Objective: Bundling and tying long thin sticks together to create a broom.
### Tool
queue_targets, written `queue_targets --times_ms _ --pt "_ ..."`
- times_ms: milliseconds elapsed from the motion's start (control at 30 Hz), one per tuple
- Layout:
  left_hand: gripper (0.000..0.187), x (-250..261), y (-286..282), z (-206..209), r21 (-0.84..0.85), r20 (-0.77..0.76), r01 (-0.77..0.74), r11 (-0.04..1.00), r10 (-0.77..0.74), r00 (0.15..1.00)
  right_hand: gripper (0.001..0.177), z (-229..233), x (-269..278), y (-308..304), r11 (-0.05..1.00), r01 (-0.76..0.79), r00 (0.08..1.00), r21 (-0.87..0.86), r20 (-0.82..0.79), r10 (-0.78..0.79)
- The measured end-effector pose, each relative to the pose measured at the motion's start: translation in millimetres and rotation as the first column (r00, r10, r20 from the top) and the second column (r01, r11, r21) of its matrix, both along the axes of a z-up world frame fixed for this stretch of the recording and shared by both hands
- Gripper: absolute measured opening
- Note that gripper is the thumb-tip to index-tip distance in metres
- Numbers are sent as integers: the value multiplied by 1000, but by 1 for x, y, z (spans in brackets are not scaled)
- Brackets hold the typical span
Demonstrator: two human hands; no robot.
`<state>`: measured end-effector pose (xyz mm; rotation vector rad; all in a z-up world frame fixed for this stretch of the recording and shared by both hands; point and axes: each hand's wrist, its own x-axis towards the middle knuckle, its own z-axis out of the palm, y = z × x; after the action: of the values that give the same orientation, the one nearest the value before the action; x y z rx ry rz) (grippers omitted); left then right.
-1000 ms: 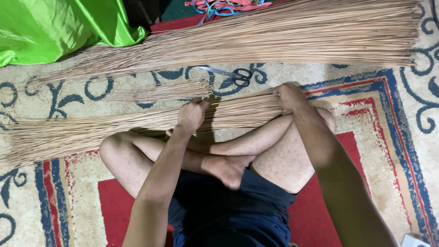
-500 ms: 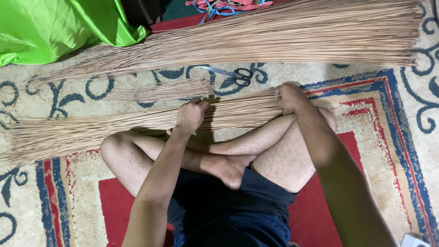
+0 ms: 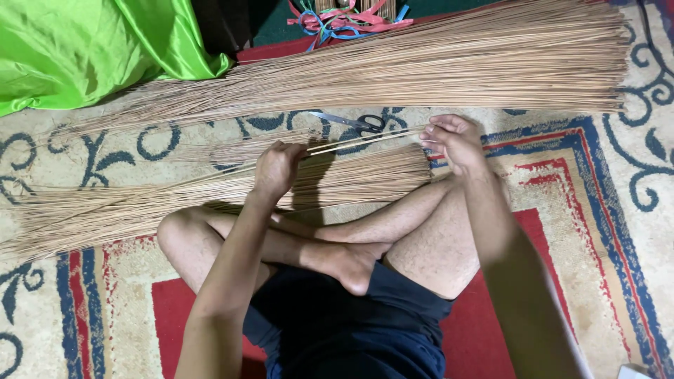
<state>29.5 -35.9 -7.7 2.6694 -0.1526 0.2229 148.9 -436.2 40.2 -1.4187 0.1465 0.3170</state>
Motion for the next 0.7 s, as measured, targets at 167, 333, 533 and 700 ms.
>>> queue_targets --times_ms 167,333,533,700 --pt "13 3 4 6 -12 -40 -6 1000 6 999 24 -40 -4 33 939 252 964 235 17 -264" --pt "11 2 7 11 -56 -64 47 997 -51 997 28 -44 -17 53 886 377 912 269 57 -406" --pt "14 -2 10 12 -127 -184 82 989 -104 977 36 -58 -20 56 817 489 816 306 171 -552" --pt "10 5 9 20 -186 -183 85 979 -120 976 18 -76 -13 54 768 555 754 319 197 -627"
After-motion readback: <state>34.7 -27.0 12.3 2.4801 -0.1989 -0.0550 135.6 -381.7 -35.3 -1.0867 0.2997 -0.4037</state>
